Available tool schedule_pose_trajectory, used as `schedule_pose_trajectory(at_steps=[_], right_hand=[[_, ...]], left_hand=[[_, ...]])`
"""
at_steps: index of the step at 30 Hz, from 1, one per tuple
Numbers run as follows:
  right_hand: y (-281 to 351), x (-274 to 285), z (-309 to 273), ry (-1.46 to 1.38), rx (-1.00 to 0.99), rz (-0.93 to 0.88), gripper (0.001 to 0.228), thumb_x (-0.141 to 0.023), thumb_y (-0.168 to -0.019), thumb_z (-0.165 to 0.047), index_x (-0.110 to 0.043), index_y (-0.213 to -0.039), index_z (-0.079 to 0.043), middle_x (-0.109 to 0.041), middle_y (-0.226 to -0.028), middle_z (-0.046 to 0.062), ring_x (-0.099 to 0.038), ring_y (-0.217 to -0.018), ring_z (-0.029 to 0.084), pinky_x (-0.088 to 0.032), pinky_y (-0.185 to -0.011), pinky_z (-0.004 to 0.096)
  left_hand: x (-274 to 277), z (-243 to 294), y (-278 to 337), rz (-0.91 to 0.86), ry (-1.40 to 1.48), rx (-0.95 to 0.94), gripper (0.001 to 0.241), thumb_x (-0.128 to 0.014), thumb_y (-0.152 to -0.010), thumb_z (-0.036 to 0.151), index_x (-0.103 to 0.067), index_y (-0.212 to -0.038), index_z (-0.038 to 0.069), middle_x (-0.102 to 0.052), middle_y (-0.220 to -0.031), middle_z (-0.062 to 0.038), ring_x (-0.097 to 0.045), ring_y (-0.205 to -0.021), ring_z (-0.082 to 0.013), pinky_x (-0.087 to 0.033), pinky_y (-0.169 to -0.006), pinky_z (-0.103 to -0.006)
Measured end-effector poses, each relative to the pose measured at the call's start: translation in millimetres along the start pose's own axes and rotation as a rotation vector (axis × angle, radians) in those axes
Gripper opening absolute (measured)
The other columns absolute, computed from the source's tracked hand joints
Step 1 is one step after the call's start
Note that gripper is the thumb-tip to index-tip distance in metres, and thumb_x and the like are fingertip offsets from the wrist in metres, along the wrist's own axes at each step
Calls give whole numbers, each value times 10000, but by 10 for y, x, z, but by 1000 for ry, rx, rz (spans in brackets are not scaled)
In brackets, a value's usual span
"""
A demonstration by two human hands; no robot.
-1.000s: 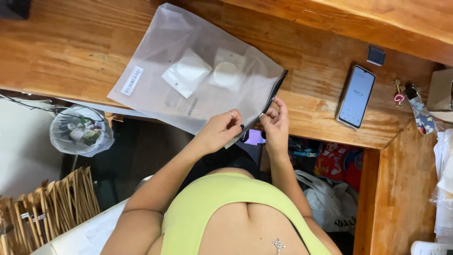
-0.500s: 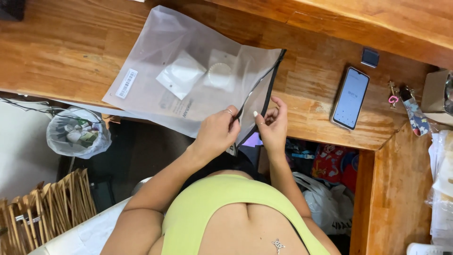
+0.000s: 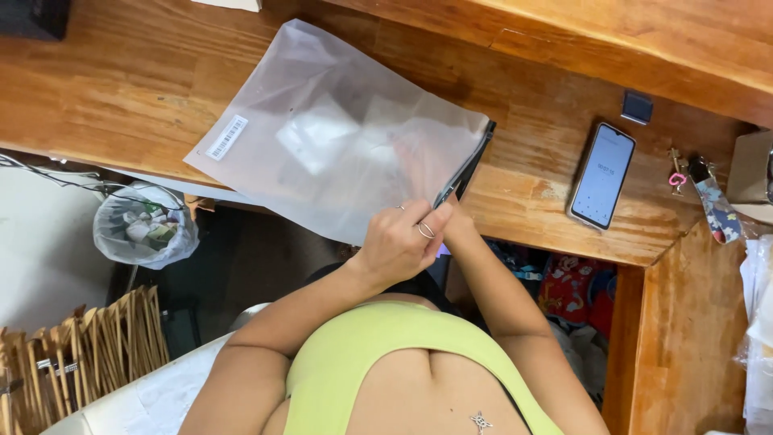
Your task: Unpacking and organizing small jewelry items from a shipping bag onto a wooden counter.
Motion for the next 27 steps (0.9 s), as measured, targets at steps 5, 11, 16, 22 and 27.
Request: schedule_pose_trajectory(at_steps=[5,11,16,22,27], right_hand=[[-157,-210,169,17,19,-92,131,-691,-745,105,-618,-842,55,-595,-797,253,-613,-779,486,-531,-741,579],[-327,-682,340,58,12,-235,72,-685,-771,21,-652,-834,6,-609,-814,208,-620,-772,441,-531,-746,539],[-340,-793,458,99,-1,-320,39,-681,-790,-42,-677,-828,-30,-620,-827,175,-625,-766,407,-531,-750,509],[40,-367,633,141,-6,-446,60,-675,-816,-126,-711,-819,-78,-635,-844,131,-631,-759,362,-530,-755,469],[42,297,478,-11,-98,-394,294,-686,-858,-65,-755,-1108,-204,-704,-1161,14,-679,-1149,297,-575,-935,407]], left_hand=[[-24,-37,21,-44,-10,19,314,-561,-881,135,-688,-1158,208,-447,-770,18,-528,-547,-199,-486,-493,-307],[49,-122,-56,-129,-39,101,318,-566,-885,76,-686,-1151,200,-533,-968,-5,-615,-564,-248,-527,-504,-348],[117,-142,-192,-149,-48,114,344,-524,-918,43,-651,-1234,92,-603,-1248,-102,-702,-630,-300,-576,-565,-375],[209,-281,-300,-118,-207,106,367,-523,-915,-2,-661,-1249,63,-636,-1329,-76,-701,-586,-229,-592,-575,-327],[173,-356,-276,-146,-233,162,413,-528,-919,55,-668,-1296,150,-615,-1390,33,-698,-586,-191,-589,-584,-284]])
Point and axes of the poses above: each hand's wrist, its own y-axis away from the middle knuckle, its own x-axis out of the back of the hand, z = x × y, the point moved 4 cm from there along -y, towards the middle knuckle
